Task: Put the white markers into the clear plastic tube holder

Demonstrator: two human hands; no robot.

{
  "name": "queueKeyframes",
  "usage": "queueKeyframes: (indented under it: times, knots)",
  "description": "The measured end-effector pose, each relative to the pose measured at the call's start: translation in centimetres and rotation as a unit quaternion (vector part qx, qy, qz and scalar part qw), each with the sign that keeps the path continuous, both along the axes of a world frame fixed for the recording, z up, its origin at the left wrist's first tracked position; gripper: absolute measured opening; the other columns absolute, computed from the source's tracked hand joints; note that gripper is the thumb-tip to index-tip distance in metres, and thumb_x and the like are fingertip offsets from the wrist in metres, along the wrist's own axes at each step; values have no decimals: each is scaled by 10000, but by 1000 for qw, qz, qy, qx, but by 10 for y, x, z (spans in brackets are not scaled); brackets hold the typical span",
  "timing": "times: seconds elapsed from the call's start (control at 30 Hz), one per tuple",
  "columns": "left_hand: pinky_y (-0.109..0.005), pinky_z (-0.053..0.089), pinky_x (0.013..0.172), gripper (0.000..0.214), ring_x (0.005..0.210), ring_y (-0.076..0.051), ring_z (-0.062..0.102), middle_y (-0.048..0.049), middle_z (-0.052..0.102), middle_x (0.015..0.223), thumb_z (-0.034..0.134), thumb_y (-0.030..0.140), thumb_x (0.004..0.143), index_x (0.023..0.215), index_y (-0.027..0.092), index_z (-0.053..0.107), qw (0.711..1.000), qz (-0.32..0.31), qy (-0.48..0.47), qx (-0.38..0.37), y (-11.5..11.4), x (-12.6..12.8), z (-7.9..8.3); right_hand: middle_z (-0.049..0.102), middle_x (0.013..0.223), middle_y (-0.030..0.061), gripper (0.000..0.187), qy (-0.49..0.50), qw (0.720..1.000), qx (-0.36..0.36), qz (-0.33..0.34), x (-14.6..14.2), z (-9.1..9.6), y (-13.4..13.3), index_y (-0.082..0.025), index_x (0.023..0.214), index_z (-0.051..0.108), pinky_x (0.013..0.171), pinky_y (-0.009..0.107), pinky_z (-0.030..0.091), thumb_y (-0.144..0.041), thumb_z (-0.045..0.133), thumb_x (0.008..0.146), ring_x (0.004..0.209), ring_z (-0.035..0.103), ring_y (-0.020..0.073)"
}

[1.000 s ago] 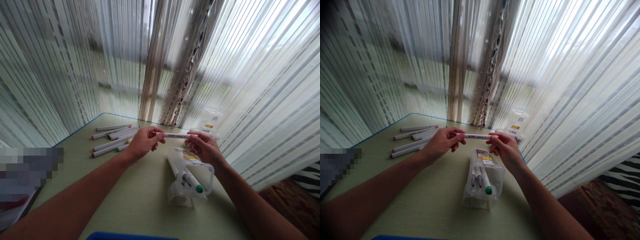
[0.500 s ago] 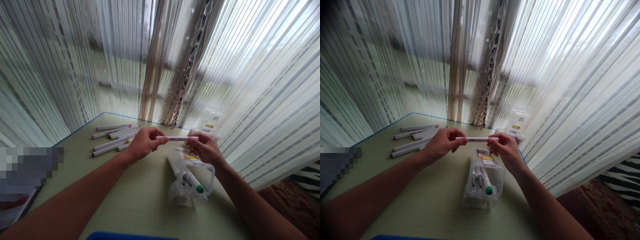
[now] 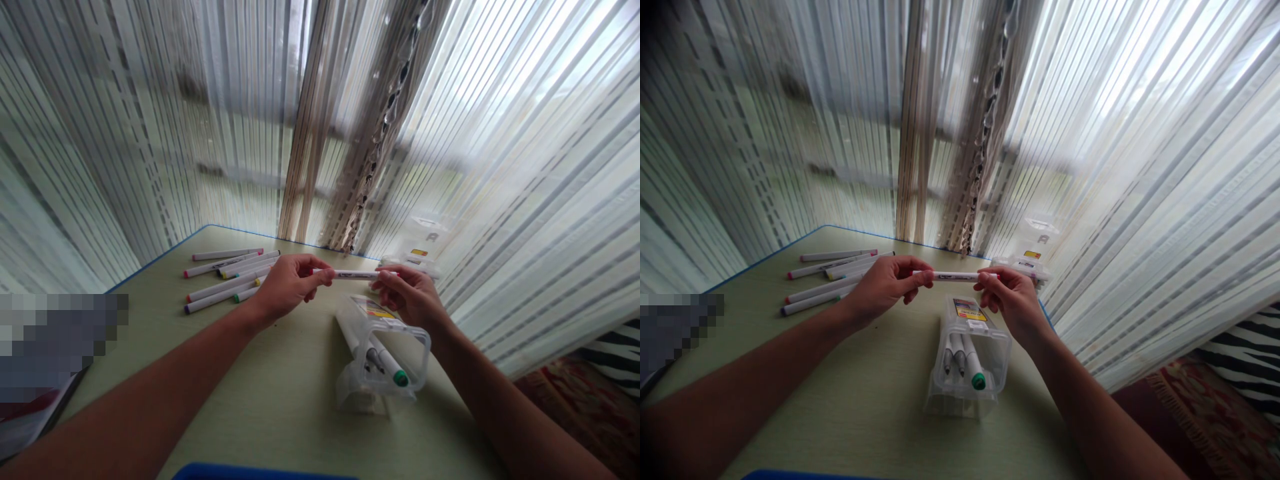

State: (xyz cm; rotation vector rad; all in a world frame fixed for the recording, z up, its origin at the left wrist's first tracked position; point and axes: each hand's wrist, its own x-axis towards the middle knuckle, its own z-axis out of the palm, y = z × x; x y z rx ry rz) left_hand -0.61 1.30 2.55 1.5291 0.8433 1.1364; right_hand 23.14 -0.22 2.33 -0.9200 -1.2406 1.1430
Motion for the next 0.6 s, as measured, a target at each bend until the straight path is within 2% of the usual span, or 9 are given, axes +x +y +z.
queueKeyframes:
  times: [0.6]
  knots:
    - [-202,393,435,262,449,-58,502,-104,734,822,618,314,885,986,89,707,996,-2,-69,-56,4,0,-2,754,709,78,233,43,999,-25,10,2,2,2,-153,893,769,345,159,337,-336,782,750,428,591,93]
